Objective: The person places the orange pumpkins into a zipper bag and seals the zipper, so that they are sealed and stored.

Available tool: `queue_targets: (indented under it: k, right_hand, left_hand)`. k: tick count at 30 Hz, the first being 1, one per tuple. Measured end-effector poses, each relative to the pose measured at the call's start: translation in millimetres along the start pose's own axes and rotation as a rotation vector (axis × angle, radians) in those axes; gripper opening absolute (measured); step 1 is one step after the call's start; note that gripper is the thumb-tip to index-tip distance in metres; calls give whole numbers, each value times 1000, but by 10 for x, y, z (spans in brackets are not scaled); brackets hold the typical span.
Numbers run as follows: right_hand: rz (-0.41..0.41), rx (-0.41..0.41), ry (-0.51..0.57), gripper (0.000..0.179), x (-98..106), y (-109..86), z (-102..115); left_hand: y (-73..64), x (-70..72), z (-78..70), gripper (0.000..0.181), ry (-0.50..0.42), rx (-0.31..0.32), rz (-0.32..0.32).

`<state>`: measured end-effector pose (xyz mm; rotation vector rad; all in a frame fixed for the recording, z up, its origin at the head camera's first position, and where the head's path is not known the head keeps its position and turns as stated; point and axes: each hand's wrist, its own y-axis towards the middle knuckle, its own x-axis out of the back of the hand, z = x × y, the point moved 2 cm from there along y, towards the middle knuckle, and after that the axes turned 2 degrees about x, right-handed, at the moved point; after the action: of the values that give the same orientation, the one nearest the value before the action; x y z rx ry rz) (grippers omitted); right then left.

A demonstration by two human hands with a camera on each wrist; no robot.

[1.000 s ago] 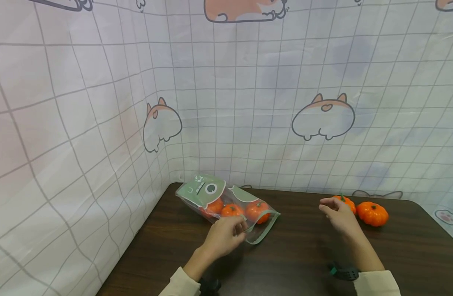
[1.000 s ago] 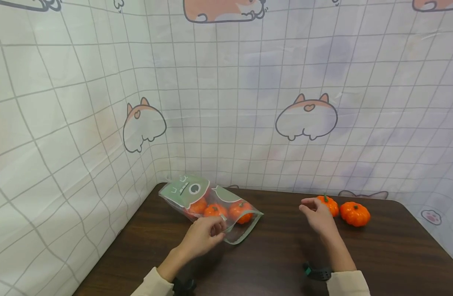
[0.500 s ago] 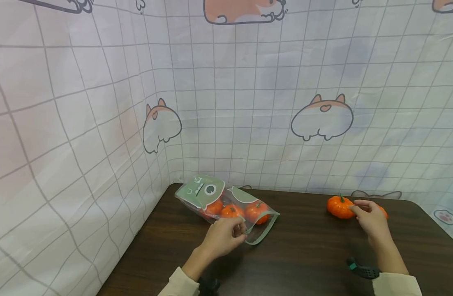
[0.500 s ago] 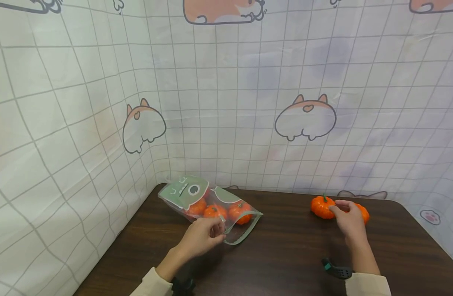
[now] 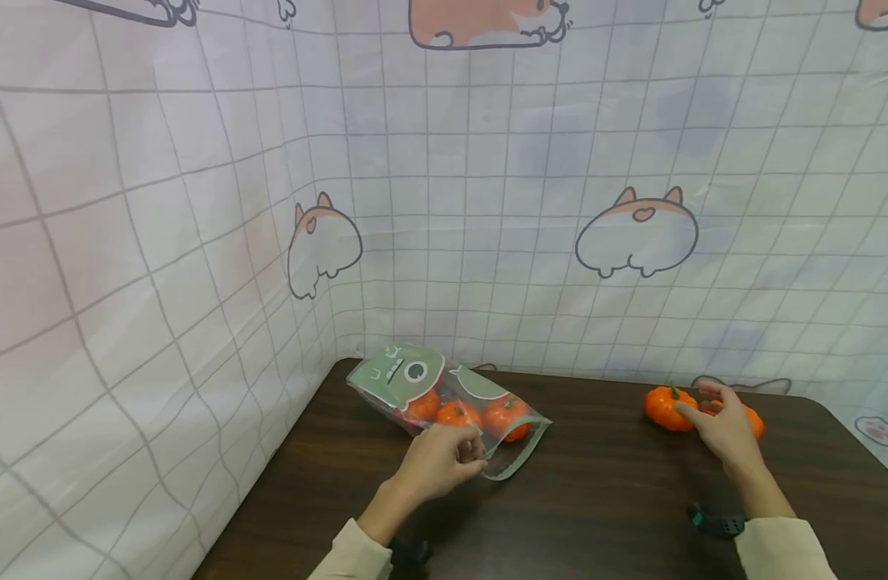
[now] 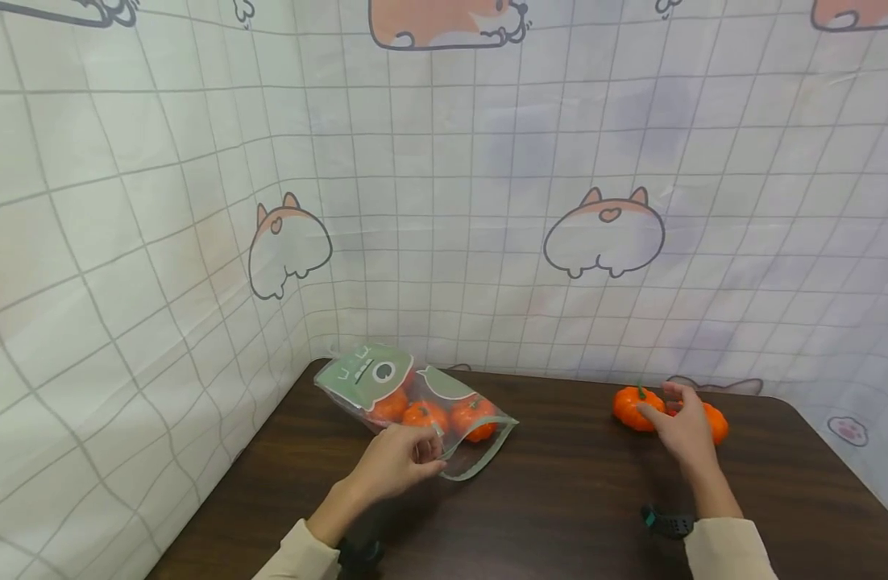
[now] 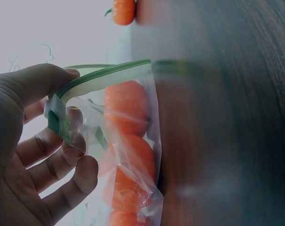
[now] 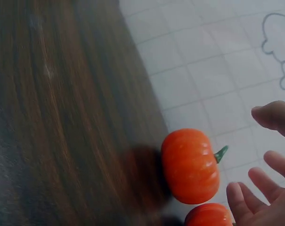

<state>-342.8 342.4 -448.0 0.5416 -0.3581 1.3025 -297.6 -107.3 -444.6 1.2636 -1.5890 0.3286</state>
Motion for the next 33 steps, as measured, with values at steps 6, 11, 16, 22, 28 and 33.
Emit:
queue_targets:
  k: [6,11,16,22,28,33]
  right_hand:
    - [85,21,-67,87,-18,134,-34]
    - [137,21,-183,89,-65,209,-108]
    - [104,78,-284,82,-160,243,-169]
    - [98,87,-297,75,-220,232,-132]
    - [147,26,-292,77,-208,216,-127]
    - [179,-6,-261,81,-215,183,-145]
  left_hand:
    - [1,27,-2,21,-4,3,6]
    - [4,41,10,20,-20,14,15]
    - [5,52,15,19,-21,22,14]
    - [9,74,8,18,-23,33,9]
    - [11,76,9,18,-23,37,8]
    - [4,65,17,18,-27,37,8]
